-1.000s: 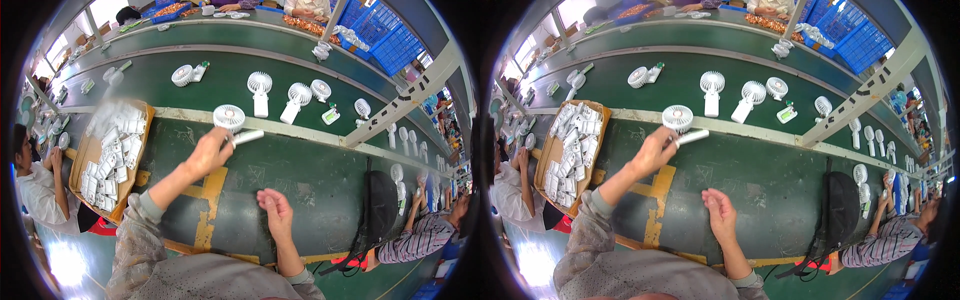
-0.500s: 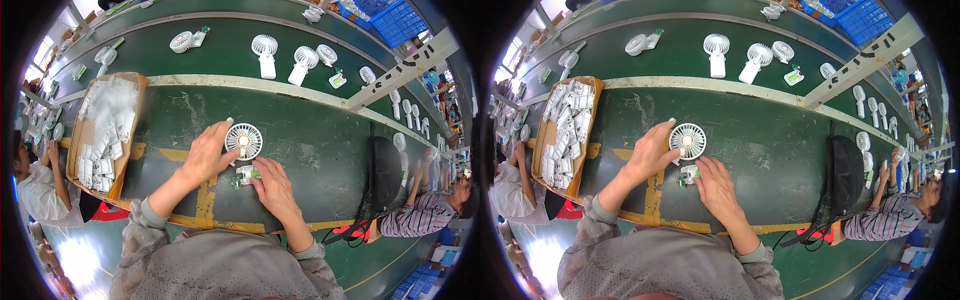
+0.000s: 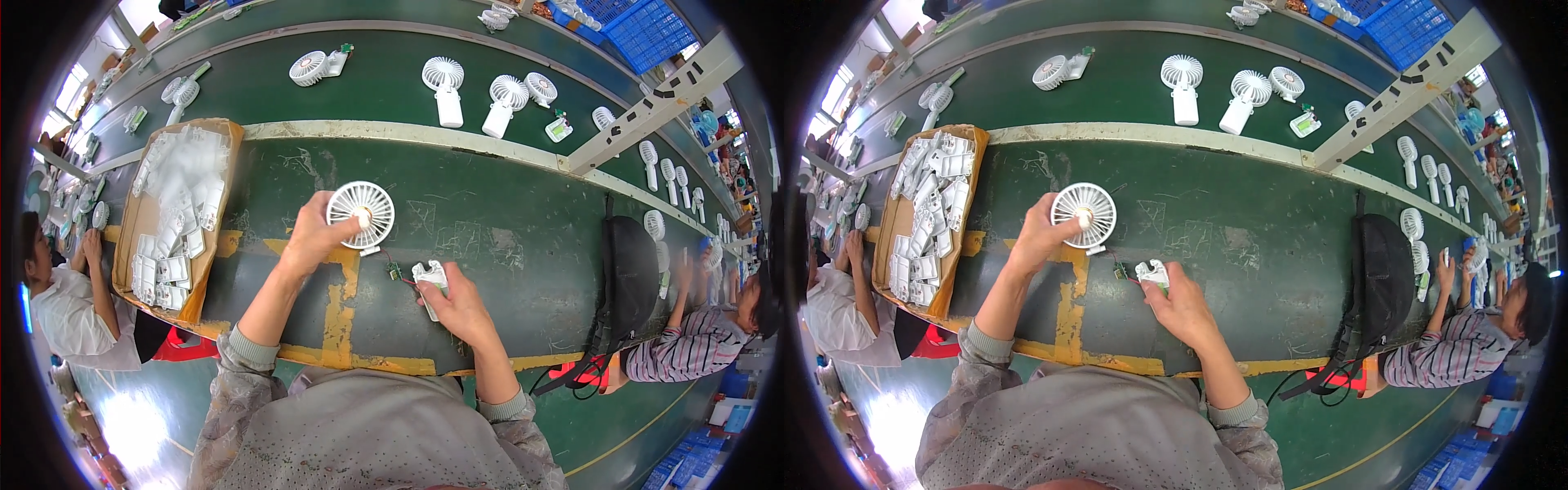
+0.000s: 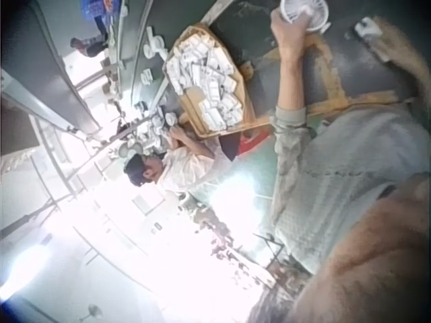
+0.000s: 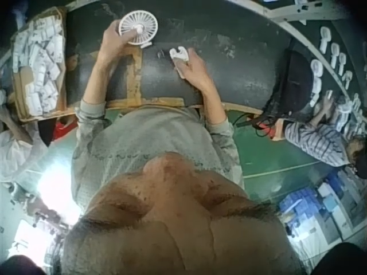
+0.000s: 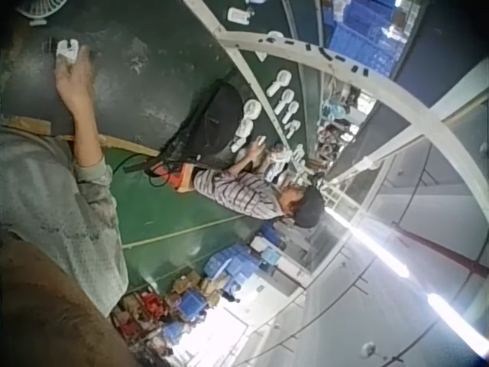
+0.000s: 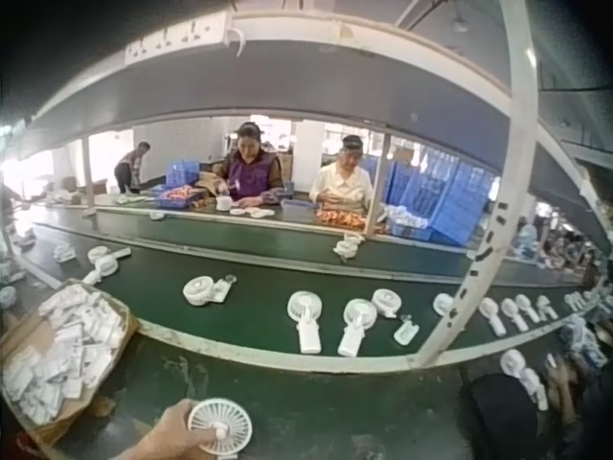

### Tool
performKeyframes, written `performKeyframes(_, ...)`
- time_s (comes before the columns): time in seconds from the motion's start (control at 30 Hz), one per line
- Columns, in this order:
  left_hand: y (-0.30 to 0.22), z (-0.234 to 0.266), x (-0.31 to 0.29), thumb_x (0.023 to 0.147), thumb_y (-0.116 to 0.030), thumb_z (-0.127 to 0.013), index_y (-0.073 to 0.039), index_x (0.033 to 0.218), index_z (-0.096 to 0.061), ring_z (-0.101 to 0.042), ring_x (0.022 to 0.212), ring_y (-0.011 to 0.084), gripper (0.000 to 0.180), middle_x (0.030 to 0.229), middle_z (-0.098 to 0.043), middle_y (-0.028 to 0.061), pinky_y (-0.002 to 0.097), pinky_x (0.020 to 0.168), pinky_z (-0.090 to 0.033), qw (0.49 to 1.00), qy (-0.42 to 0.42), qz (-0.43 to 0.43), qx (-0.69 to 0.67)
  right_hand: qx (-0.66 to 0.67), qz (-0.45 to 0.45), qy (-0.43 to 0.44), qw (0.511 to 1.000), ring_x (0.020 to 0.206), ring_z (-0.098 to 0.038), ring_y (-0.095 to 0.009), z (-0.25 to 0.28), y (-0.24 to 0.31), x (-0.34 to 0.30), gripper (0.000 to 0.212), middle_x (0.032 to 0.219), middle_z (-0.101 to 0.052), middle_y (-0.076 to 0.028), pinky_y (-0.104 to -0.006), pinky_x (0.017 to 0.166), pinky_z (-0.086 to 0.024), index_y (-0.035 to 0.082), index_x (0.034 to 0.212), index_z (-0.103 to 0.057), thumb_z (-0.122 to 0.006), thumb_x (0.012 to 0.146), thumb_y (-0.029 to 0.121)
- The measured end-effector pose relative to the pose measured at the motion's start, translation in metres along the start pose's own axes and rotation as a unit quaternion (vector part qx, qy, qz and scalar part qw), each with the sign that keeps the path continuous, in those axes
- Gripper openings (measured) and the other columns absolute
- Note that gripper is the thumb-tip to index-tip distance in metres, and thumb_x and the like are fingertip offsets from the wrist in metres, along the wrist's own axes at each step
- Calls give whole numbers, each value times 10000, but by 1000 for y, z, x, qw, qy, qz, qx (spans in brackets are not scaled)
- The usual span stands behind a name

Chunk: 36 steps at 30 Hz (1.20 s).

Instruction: The person assembles portable fans by fitting the internal components into handle casings, snapping the outer covers into place by hand, and placing the assembled fans onto the conveyor belt.

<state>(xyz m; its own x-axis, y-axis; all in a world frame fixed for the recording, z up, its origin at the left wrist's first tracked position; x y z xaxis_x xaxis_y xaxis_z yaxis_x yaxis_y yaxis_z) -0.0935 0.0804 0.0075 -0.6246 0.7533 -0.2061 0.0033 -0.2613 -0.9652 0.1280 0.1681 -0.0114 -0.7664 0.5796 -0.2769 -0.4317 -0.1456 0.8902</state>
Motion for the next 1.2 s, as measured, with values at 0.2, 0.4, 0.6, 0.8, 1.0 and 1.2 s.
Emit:
performKeyframes(0.2,-37,-21,-35,785,-177,-698,22,1157,-478,-570,939,133,476,1033,-598,89,279,842,-457,976,73,-17,-206,345,-139,53,927,626,-600,-106,-12,-19,1,317,805,-623,-70,-228,525,-491,14,970,-531,-540,911,326)
performKeyframes(0.4,-46,-57,-59,802,-147,-689,20,1263,-402,-533,1002,121,568,1107,-556,78,271,886,-428,967,134,-40,-213,332,-115,113,929,648,-593,-86,-33,-3,-7,201,791,-625,-43,-233,527,-508,1,987,-598,-615,856,151)
performKeyframes(0.6,-29,-56,-54,822,-164,-670,38,1225,-416,-547,973,120,518,1087,-563,88,267,844,-456,983,77,-35,-161,403,-107,109,902,670,-622,-117,-35,9,-19,210,775,-637,-54,-232,606,-529,33,960,-596,-658,839,192)
performKeyframes(0.8,-17,-54,-52,828,-195,-669,36,1212,-425,-557,938,116,510,1060,-572,91,256,816,-464,987,58,-37,-147,425,-88,95,896,728,-637,-143,-42,2,-24,200,819,-637,-86,-264,642,-548,19,1003,-563,-610,871,162)
performKeyframes(1.0,-13,-56,-53,830,-221,-674,36,1197,-437,-559,910,109,507,1049,-574,85,252,792,-471,987,75,-30,-141,408,-52,89,907,708,-641,-163,-42,3,-24,158,809,-636,-104,-284,639,-550,7,1012,-538,-520,904,121)
performKeyframes(1.2,-29,-46,-53,781,-108,-680,39,1239,-423,-574,964,258,545,1073,-561,156,319,852,-457,964,-10,-192,184,360,-37,52,931,668,-641,-169,-43,-9,-17,167,787,-633,-105,-284,607,-545,2,1025,-535,-481,904,102)
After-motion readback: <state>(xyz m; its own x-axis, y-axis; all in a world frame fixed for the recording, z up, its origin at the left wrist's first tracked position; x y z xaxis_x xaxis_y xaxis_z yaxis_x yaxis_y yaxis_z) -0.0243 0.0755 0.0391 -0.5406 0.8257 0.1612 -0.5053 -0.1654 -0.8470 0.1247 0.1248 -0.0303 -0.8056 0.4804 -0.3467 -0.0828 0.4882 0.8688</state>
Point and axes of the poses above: each hand's wrist, its own x-axis towards the middle knuckle, its own z-axis out of the back of the hand, y = z × x, the point moved 5 cm from there along x, towards the middle knuckle
